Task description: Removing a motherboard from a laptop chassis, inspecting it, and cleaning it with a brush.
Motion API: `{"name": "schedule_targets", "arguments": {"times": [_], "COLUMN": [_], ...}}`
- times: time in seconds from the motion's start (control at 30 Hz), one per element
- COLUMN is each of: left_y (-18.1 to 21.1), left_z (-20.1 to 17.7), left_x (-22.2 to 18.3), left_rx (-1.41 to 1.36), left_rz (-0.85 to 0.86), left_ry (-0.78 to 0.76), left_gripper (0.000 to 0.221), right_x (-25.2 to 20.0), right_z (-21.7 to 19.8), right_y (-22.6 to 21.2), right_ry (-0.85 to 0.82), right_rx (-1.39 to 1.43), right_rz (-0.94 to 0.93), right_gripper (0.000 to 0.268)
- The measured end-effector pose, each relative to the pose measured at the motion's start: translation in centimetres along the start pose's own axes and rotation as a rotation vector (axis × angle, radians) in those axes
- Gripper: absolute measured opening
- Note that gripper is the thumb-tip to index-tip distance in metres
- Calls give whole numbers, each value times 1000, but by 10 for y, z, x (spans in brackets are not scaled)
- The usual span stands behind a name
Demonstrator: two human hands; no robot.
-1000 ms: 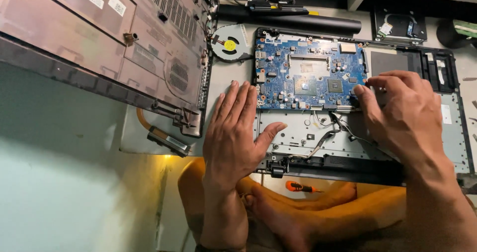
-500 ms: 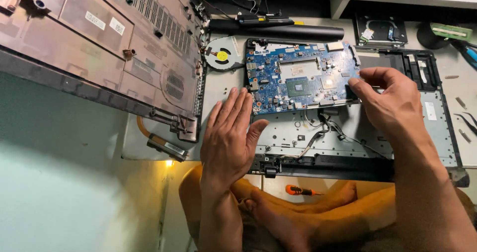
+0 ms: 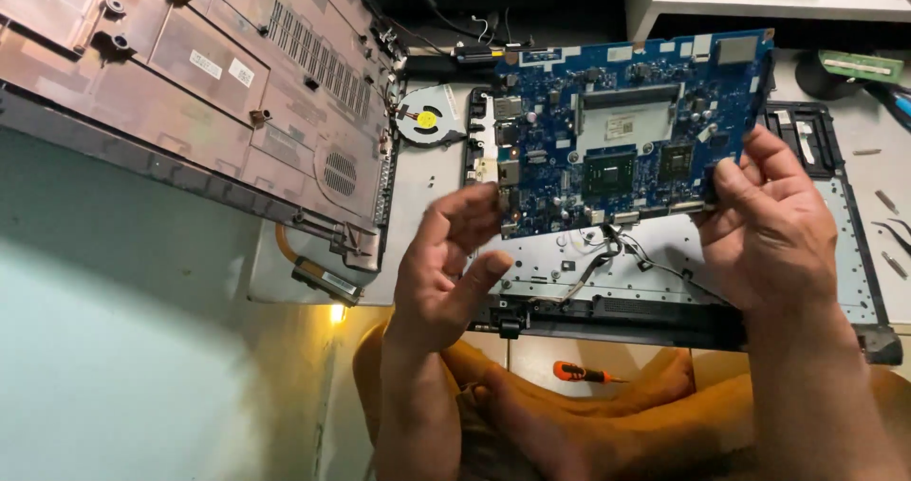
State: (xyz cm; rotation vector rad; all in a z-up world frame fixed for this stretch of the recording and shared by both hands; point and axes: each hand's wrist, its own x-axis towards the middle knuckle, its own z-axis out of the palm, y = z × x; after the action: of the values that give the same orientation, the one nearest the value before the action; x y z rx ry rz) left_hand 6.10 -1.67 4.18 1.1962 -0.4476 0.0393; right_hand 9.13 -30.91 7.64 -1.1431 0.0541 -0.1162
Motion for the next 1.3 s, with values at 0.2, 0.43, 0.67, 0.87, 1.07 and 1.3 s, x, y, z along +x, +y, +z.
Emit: {"name": "schedule_targets", "arguments": {"times": [0.2, 0.43, 0.67, 0.87, 1.07, 1.3], "left_y": [-9, -3, -7, -3, -5, -8], "left_z": [12, 8, 4, 4, 4, 4], "left_x": [13, 12, 9, 9, 7, 5], "left_rx": [-314, -94, -28, 20, -44, -103], "left_rz": [-106, -78, -98, -129, -133, -119], "left_ry": [66, 99, 102, 132, 124, 120], "left_gripper": [78, 29, 34, 43, 53, 57], "right_x": [-18, -26, -23, -22, -22, -23], "right_z": [-15, -15, -13, -19, -21, -18], "right_y": [10, 19, 19, 23, 22, 19], "right_ry": [-125, -112, -154, -141, -139, -140], "right_rx": [142, -77, -381, -486, -508, -497], "right_rz": [37, 9, 63, 69, 79, 88], "right_gripper": [40, 35, 40, 40, 38, 37]}}
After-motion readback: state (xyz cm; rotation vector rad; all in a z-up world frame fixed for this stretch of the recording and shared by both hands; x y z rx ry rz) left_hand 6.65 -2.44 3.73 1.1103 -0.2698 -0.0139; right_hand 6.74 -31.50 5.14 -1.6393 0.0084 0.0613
